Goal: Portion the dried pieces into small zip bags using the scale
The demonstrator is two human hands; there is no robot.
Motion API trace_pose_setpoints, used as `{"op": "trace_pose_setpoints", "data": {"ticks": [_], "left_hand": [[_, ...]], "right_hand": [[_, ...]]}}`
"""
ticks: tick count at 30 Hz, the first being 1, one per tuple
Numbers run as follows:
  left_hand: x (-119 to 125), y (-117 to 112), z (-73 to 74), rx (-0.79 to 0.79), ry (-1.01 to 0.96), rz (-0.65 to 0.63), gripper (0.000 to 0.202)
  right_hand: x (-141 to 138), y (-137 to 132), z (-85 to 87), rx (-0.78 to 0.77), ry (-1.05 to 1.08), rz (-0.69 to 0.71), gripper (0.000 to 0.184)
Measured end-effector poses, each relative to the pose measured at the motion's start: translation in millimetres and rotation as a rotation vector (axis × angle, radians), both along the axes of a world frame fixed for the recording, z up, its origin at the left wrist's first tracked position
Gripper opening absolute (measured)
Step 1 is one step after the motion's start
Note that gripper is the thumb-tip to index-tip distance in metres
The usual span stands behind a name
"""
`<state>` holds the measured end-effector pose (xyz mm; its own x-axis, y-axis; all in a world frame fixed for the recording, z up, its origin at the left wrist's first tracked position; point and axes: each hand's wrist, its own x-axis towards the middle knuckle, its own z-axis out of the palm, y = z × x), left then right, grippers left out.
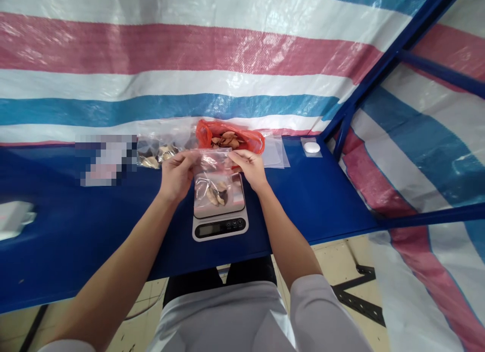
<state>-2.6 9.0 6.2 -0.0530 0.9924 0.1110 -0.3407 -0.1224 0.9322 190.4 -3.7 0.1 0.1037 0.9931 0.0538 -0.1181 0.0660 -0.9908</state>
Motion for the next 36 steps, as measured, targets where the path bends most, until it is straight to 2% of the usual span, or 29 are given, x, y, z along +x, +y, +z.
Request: {"op": "trace_pose_setpoints", "data": {"ticks": [4, 11, 20, 23, 32, 36], "left_hand": [[-2.2, -3.9, -2.7, 0.008, 0.015, -0.007, 0.020], [-2.6, -7.5, -2.2, -0.007, -0.019, -0.026, 0.024], [-0.5, -8.9, -3.0, -0.054, -0.035, 0.003, 0.023], [-0.1, -9.7, -3.7, -0.058, -0.050, -0.009, 0.025], [-2.7, -13.8, 6.0, -0.190, -0.077, -0.106, 0.037], [-1.0, -13.6, 7.1, -0.180, -0.097, -0.089, 0.037]], "right_hand": [[-2.3, -1.0, -1.4, 0.004, -0.032, 0.007, 0.049], [-0.8, -0.3, -4.0, 0.050, -0.033, -0.077, 0.041], [-2.6, -5.1, 1.8, 0.046, 0.000, 0.014, 0.037], [-2.9, -4.7, 2.4, 0.038, 0.027, 0.005, 0.035], [-2.2, -3.0, -2.5, 0.077, 0.094, -0.037, 0.027], [-2.3, -2.6, -3.3, 0.079, 0.059, -0.032, 0.031]]}}
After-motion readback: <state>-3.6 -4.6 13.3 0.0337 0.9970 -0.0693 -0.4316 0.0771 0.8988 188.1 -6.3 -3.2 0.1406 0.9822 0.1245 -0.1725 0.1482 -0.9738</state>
